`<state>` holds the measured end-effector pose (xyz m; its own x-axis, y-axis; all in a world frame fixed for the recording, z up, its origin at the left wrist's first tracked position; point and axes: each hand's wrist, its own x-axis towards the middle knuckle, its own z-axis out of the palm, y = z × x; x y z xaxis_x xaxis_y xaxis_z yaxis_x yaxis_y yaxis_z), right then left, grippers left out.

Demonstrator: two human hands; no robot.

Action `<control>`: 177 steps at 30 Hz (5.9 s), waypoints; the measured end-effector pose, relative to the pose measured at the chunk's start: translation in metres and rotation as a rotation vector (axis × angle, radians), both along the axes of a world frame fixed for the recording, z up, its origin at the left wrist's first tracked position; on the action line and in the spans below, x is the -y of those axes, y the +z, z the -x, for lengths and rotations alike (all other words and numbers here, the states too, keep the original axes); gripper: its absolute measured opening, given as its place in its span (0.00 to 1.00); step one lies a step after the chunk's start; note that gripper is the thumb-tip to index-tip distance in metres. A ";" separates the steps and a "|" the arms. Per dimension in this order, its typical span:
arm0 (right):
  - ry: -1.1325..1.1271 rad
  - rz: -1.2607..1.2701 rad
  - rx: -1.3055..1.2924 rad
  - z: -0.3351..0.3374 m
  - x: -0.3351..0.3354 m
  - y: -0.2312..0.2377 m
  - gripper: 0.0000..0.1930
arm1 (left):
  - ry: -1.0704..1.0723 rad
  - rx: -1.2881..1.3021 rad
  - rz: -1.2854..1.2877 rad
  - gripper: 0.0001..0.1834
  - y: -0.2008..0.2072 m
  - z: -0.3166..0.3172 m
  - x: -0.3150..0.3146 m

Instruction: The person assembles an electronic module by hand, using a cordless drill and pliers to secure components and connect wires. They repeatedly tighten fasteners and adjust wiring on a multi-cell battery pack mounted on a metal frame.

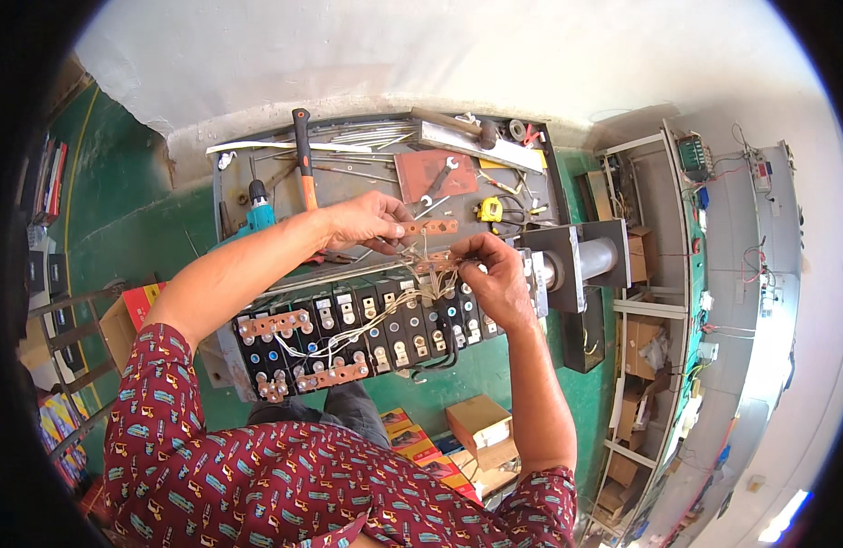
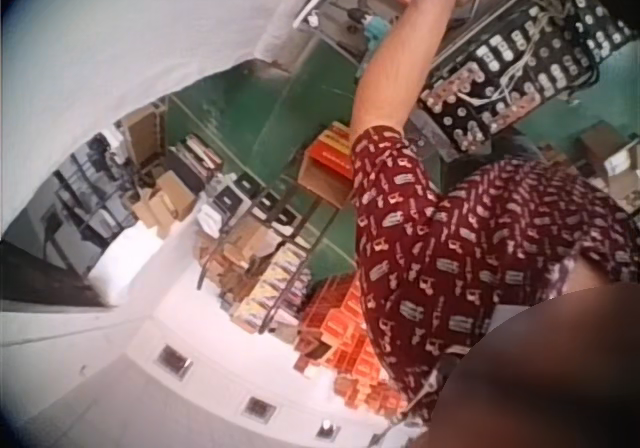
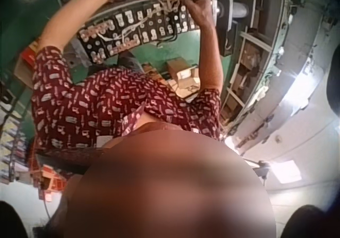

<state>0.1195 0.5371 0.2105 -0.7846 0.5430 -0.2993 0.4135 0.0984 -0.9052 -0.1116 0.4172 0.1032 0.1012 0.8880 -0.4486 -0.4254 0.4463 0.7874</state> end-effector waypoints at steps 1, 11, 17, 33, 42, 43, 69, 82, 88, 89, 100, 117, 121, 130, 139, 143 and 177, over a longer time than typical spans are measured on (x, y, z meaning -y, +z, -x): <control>0.004 0.003 -0.007 0.000 0.000 0.000 0.10 | -0.002 -0.003 0.003 0.14 0.000 0.000 0.001; 0.018 -0.002 -0.017 0.000 -0.001 -0.003 0.11 | 0.021 0.026 -0.034 0.16 -0.006 -0.001 0.001; 0.011 -0.029 0.068 0.019 -0.004 -0.015 0.22 | 0.001 0.079 -0.018 0.15 -0.005 0.000 -0.011; -0.076 -0.056 0.142 0.028 -0.008 -0.008 0.08 | -0.409 -0.572 0.193 0.33 -0.099 -0.024 -0.063; -0.156 -0.024 0.096 0.014 -0.009 -0.004 0.07 | 0.055 -0.138 0.105 0.10 -0.089 -0.004 -0.031; -0.159 -0.033 0.105 0.012 -0.010 -0.005 0.07 | 0.206 -0.077 0.086 0.09 -0.087 -0.004 -0.024; -0.157 0.018 0.062 0.015 -0.006 -0.004 0.06 | 0.264 0.126 0.073 0.19 -0.073 0.011 0.002; -0.155 -0.027 0.093 0.014 -0.008 -0.003 0.06 | -0.259 -0.724 -0.217 0.17 -0.108 -0.022 -0.007; -0.151 -0.040 0.098 0.013 -0.010 -0.006 0.07 | -0.378 -0.805 -0.215 0.12 -0.107 -0.027 -0.006; -0.151 -0.042 0.103 0.013 -0.010 -0.005 0.07 | -0.362 -0.835 -0.214 0.11 -0.102 -0.024 -0.006; -0.155 -0.008 0.111 0.011 -0.012 -0.001 0.08 | 0.471 -0.021 -0.007 0.10 -0.012 0.021 0.046; 0.058 -0.229 0.092 0.019 -0.025 -0.034 0.16 | 0.443 -0.325 -0.195 0.18 0.056 0.000 0.090; 0.093 -0.360 0.122 0.023 -0.016 -0.029 0.23 | 0.437 -0.280 -0.155 0.12 0.064 -0.005 0.104; -0.039 -0.916 0.088 -0.010 0.017 -0.022 0.26 | 0.424 -0.206 -0.156 0.11 0.098 -0.027 0.122; 0.007 -0.876 0.068 -0.043 0.087 -0.017 0.28 | 0.350 -0.237 -0.240 0.12 0.121 -0.051 0.128; -0.070 -0.803 0.100 -0.049 0.081 -0.035 0.28 | 0.392 -0.223 -0.231 0.11 0.116 -0.053 0.132; -0.322 -0.056 -0.089 -0.069 0.062 -0.003 0.09 | 0.491 -0.290 -0.138 0.09 0.078 -0.039 0.141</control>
